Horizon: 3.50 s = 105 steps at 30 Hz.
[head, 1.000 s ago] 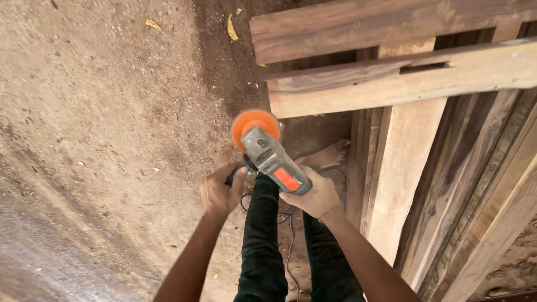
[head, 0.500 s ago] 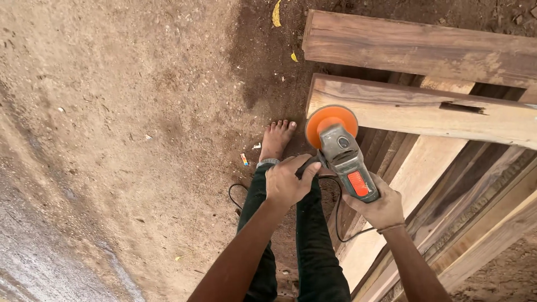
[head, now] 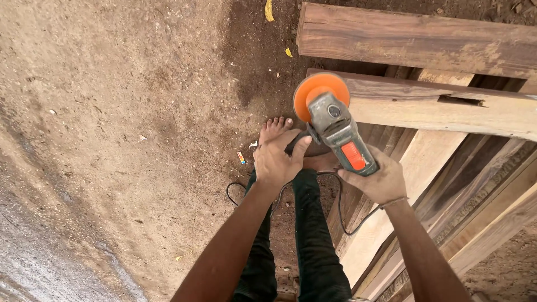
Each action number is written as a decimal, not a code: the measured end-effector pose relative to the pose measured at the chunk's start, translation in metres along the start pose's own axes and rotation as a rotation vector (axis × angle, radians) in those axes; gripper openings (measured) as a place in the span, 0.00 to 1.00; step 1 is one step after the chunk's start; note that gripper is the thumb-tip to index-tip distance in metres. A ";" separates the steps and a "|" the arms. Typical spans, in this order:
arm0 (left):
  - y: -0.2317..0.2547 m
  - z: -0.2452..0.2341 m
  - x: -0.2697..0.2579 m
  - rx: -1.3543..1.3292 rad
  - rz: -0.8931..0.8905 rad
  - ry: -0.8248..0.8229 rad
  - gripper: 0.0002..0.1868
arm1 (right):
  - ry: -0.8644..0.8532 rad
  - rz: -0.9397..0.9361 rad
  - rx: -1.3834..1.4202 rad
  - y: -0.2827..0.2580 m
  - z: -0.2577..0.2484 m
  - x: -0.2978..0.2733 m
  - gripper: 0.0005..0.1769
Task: Sanding the surface of a wooden frame using an angle grinder with a sanding disc.
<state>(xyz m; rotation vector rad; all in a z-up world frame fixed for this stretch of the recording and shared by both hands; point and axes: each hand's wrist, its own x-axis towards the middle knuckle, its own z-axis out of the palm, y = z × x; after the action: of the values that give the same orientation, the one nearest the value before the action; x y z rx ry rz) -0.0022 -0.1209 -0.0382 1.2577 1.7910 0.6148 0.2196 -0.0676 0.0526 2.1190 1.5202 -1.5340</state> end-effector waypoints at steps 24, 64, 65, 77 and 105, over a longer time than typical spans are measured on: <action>0.015 -0.006 0.017 0.036 -0.139 -0.151 0.24 | 0.057 -0.060 0.078 0.020 0.001 0.006 0.43; 0.122 0.060 0.006 0.562 0.534 0.143 0.14 | 0.236 0.147 0.359 0.103 -0.049 -0.066 0.42; 0.123 0.072 0.004 0.561 0.548 0.136 0.14 | 0.247 0.153 0.369 0.111 -0.056 -0.068 0.42; 0.271 0.212 0.032 0.186 0.109 -0.701 0.22 | 0.489 0.408 0.329 0.227 -0.148 -0.105 0.30; 0.323 0.298 0.018 0.304 0.329 -0.872 0.26 | 0.643 0.439 0.526 0.303 -0.158 -0.123 0.29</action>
<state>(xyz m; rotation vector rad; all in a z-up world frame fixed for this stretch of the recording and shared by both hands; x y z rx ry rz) 0.4127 -0.0040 0.0488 1.6981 0.9686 -0.0742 0.5545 -0.2027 0.0935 3.1939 0.6698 -1.2388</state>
